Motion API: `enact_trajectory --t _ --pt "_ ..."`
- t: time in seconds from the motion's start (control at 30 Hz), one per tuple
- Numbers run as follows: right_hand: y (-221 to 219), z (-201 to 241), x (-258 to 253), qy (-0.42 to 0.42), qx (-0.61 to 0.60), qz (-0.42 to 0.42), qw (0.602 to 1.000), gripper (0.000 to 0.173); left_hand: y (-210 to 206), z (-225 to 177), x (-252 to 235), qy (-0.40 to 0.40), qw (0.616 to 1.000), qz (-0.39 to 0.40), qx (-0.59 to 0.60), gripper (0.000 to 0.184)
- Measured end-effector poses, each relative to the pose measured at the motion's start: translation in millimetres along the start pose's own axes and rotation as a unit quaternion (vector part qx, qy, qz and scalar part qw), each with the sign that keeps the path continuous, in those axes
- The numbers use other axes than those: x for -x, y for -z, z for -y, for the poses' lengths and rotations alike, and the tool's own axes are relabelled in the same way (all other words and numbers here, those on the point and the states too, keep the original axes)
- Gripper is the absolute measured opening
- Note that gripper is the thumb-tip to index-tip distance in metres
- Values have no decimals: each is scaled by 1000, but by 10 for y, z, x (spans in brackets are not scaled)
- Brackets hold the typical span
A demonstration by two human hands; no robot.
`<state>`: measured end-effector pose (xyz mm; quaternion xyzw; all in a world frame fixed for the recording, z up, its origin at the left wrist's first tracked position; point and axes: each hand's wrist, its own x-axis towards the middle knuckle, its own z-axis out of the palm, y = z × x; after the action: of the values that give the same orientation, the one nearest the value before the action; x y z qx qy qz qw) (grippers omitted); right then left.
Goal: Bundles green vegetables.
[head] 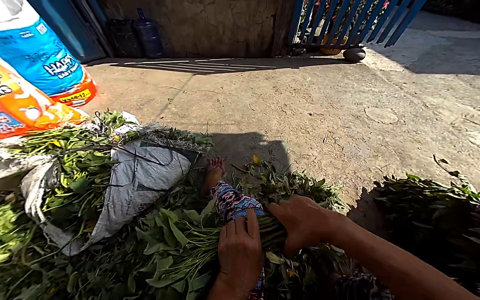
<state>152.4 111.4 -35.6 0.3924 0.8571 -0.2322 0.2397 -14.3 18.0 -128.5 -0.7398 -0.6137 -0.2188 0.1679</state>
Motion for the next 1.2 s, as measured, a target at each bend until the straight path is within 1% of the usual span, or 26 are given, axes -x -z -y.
enact_trajectory --t 0.07,0.1,0.13,0.17,0.2,0.23,0.27,0.3,0.33,0.37,0.4,0.47,0.53,0.6,0.67,0.7,0.73,0.8,0.87,0.9,0.97,1.0,1.07,1.13,1.17,1.2 --pt "-22 -89 -63 -12 -91 67 994 68 2 -41 2 -16 1000 16 -4 58" --pt "-53 -61 -24 -20 -72 34 997 73 7 -50 -26 -23 999 22 -10 53" --pt "-99 41 87 -33 -12 -50 998 79 8 -43 -70 -23 999 26 -11 52" --pt "-201 173 219 -26 48 -188 981 83 14 -25 -117 -12 999 32 -2 54" --pt "-357 297 321 12 97 -358 929 77 37 11 -157 7 998 49 23 58" --pt "-514 438 404 63 110 -494 860 58 73 67 -188 26 995 74 55 61" --pt "-691 592 461 109 61 -573 810 44 104 134 -212 46 990 99 89 64" --pt "-913 732 506 146 -47 -582 799 47 133 199 -235 68 981 130 126 70" --pt "-1157 814 515 132 -160 -532 821 57 150 261 -253 85 971 154 160 74" --pt "-1373 798 444 79 -262 -459 845 70 142 319 -257 92 964 161 189 75" --pt "-1540 690 283 22 -365 -402 840 87 124 368 -249 92 959 163 212 76" --pt "-1655 377 -105 -3 -537 -361 762 115 75 416 -219 88 950 164 250 78" --pt "-1383 257 -298 74 -643 -391 654 96 34 453 -236 95 934 182 291 79" --pt "-975 330 -350 163 -699 -406 566 74 15 547 -327 134 895 244 349 79" --pt "-632 546 -367 165 -715 -433 523 86 -21 646 -423 183 836 291 428 73" --pt "-515 665 -401 144 -717 -450 512 96 -40 674 -446 190 823 294 447 73" --pt "-434 745 -460 120 -714 -470 504 100 -40 666 -445 190 831 287 438 74" --pt "-345 728 -585 105 -715 -488 489 97 1 533 -362 179 891 219 354 81" --pt "-309 618 -663 110 -732 -470 481 80 16 362 -259 176 938 125 270 87" --pt "-310 588 -680 114 -741 -463 473 73 26 325 -214 182 938 113 272 96" --pt "-324 569 -688 122 -745 -465 463 66 73 351 -174 210 895 146 365 113" --pt "-341 568 -687 129 -745 -467 458 65 101 397 -180 227 850 168 444 117" --pt "-379 575 -687 142 -750 -464 450 61 143 523 -242 255 721 204 611 118" --pt "-395 592 -690 143 -756 -463 441 59 171 655 -340 273 621 268 685 111" --pt "-400 598 -691 144 -757 -461 439 59 183 709 -391 270 601 304 689 104" --pt "-402 600 -689 146 -758 -459 440 58 198 753 -444 256 602 337 677 93"
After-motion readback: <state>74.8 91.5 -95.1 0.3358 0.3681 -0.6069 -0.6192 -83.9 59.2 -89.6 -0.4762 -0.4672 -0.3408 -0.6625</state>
